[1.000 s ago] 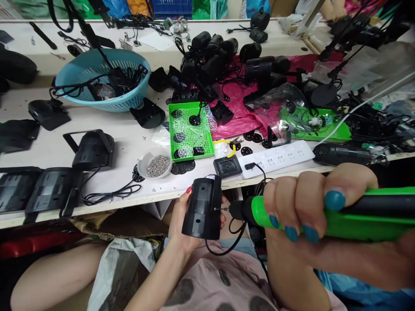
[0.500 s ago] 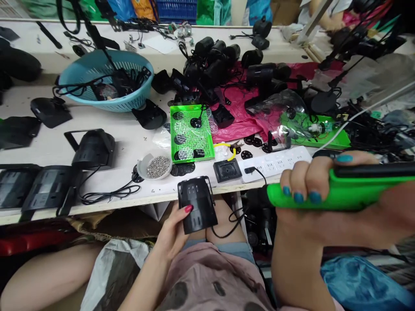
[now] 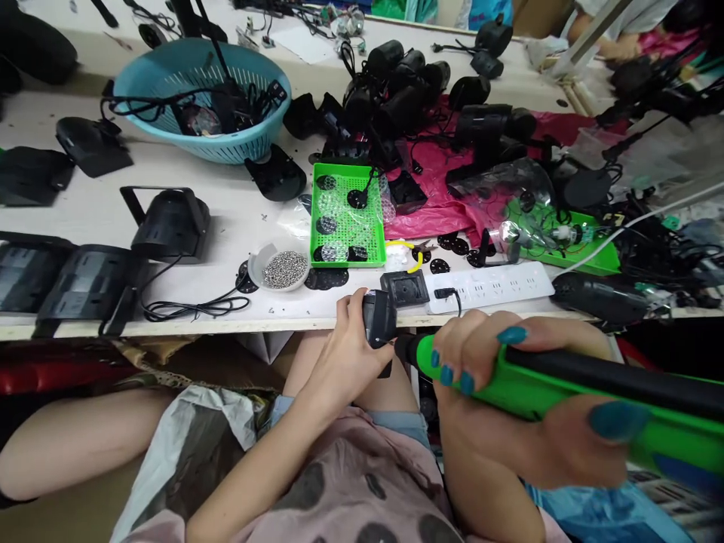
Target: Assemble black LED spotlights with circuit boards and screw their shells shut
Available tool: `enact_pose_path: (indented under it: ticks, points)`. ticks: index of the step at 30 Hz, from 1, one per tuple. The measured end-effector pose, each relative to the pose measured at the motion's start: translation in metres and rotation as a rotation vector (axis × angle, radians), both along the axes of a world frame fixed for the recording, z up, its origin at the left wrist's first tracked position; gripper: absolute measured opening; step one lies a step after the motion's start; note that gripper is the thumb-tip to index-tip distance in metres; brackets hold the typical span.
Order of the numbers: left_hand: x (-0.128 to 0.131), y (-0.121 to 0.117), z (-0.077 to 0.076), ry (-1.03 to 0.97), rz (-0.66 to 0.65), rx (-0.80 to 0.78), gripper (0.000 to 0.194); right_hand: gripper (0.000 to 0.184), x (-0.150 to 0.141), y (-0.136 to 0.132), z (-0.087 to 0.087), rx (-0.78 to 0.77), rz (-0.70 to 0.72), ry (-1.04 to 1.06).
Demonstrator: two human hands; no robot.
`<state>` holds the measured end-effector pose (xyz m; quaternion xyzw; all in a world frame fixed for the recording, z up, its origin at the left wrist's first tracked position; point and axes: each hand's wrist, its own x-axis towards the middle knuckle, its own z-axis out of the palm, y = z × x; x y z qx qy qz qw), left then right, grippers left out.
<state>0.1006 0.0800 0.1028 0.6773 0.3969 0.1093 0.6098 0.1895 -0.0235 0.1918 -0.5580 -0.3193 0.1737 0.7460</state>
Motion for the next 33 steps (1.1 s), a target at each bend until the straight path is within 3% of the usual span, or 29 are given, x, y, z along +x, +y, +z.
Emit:
enact_pose_path:
  ticks: [2, 6, 10, 17, 19, 23, 26, 29, 33]
  points:
    - [0.002, 0.001, 0.004, -0.001, -0.005, -0.02, 0.08, 0.02, -0.001, 0.003, -0.002, 0.035, -0.061, -0.094]
    - [0.003, 0.003, 0.006, 0.02, -0.001, -0.025, 0.079, 0.044, -0.002, 0.004, -0.001, -0.006, -0.075, -0.156]
    - [0.002, 0.004, 0.007, 0.073, -0.069, 0.038, 0.081, 0.039, -0.003, 0.005, 0.0, -0.015, -0.005, -0.145]
    - [0.003, 0.006, 0.013, 0.212, -0.226, 0.161, 0.077, 0.037, -0.018, 0.013, 0.006, -0.019, -0.12, -0.105]
    - [0.003, 0.006, 0.013, 0.21, -0.229, 0.173, 0.076, 0.041, -0.012, 0.011, 0.009, -0.055, -0.069, -0.129]
    - [0.003, 0.007, 0.011, 0.205, -0.242, 0.181, 0.076, 0.048, 0.013, 0.003, 0.015, -0.146, 0.238, -0.158]
    - [0.003, 0.008, 0.009, 0.185, -0.25, 0.173, 0.076, 0.054, 0.025, 0.002, 0.017, -0.189, 0.37, -0.179]
    - [0.004, 0.009, 0.004, 0.159, -0.244, 0.172, 0.074, 0.049, 0.022, 0.009, 0.014, -0.191, 0.411, -0.187]
    - [0.003, 0.009, -0.002, 0.132, -0.259, 0.196, 0.072, 0.027, 0.013, 0.016, 0.009, -0.065, 0.26, -0.168]
